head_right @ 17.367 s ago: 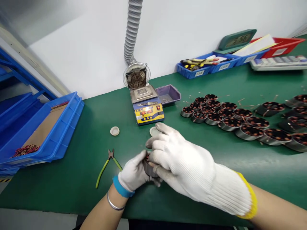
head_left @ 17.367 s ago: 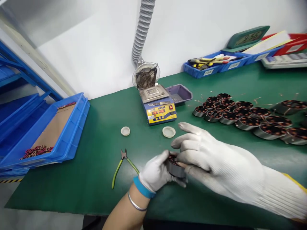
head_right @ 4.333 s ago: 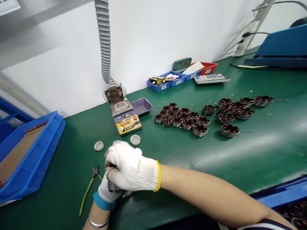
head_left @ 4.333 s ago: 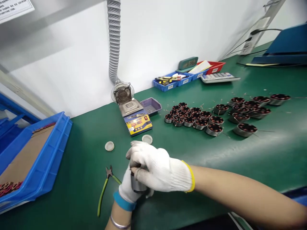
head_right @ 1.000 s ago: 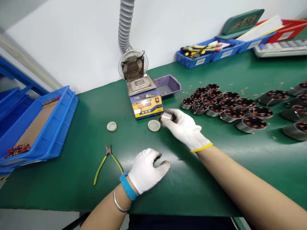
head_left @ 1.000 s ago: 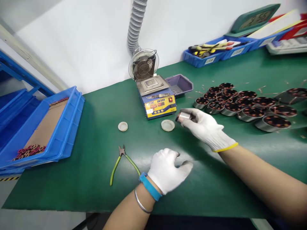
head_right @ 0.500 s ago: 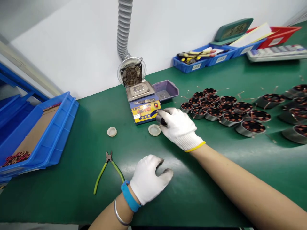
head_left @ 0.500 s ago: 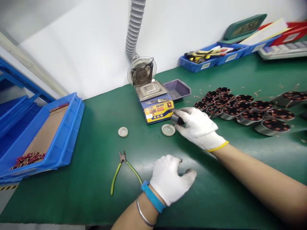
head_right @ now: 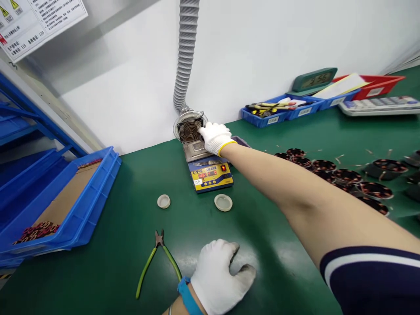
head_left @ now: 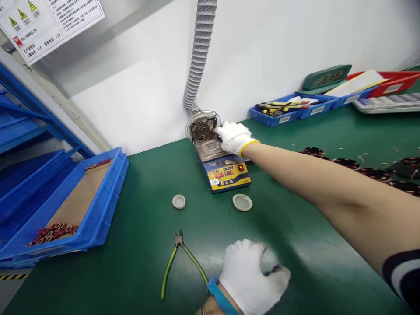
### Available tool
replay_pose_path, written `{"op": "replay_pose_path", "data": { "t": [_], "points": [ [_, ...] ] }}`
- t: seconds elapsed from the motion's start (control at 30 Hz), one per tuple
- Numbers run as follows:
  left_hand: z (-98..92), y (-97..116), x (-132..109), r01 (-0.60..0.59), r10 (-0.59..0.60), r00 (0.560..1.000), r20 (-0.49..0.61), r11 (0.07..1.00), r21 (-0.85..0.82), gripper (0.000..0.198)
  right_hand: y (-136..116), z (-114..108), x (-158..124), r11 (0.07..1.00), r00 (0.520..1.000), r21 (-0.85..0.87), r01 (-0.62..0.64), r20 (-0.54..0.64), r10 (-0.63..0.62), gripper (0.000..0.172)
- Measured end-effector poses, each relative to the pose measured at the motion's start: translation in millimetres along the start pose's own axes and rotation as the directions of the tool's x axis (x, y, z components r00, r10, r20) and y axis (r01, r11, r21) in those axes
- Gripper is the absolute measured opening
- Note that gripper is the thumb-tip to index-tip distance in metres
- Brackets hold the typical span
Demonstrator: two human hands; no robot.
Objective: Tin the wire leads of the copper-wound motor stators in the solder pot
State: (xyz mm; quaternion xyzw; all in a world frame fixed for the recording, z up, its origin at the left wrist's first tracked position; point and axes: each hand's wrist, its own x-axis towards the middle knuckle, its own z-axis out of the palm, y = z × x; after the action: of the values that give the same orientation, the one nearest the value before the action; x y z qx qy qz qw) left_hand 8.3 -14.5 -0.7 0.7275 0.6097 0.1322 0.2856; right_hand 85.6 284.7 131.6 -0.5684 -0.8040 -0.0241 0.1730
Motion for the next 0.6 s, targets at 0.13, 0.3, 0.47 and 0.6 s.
{"op": "replay_pose_path", "data": {
  "t": [0.13, 0.3, 0.47, 0.6],
  "points": [
    [2.8, -0.8, 0.9, 0.016, -0.016, 1.000, 0.003, 1.000, -0.005, 0.040, 8.7, -5.8, 4.4, 0.983, 0.991, 0.137, -0.126, -0.021, 0.130, 0.060],
    [2.9, 0.2, -0.6, 0.022, -0.022, 1.000, 0.014, 1.000, -0.011, 0.042, 16.4, -26.3, 16.3, 0.871, 0.946, 0.370, -0.322, 0.100, 0.308, 0.045],
    [3.8, -1.2, -0.7, 0.009, -0.009, 1.000, -0.009, 1.000, -0.025, 0.040, 8.7, -16.8, 11.7, 0.693, 0.891, 0.561, -0.454, 0.289, 0.349, 0.038],
    [0.9, 0.2, -1.4, 0.014, -0.014, 1.000, -0.019, 1.000, -0.001, 0.034, 10.4, -11.9, 9.5, 0.534, 0.880, 0.701, -0.473, 0.338, 0.335, 0.037]
  ]
}}
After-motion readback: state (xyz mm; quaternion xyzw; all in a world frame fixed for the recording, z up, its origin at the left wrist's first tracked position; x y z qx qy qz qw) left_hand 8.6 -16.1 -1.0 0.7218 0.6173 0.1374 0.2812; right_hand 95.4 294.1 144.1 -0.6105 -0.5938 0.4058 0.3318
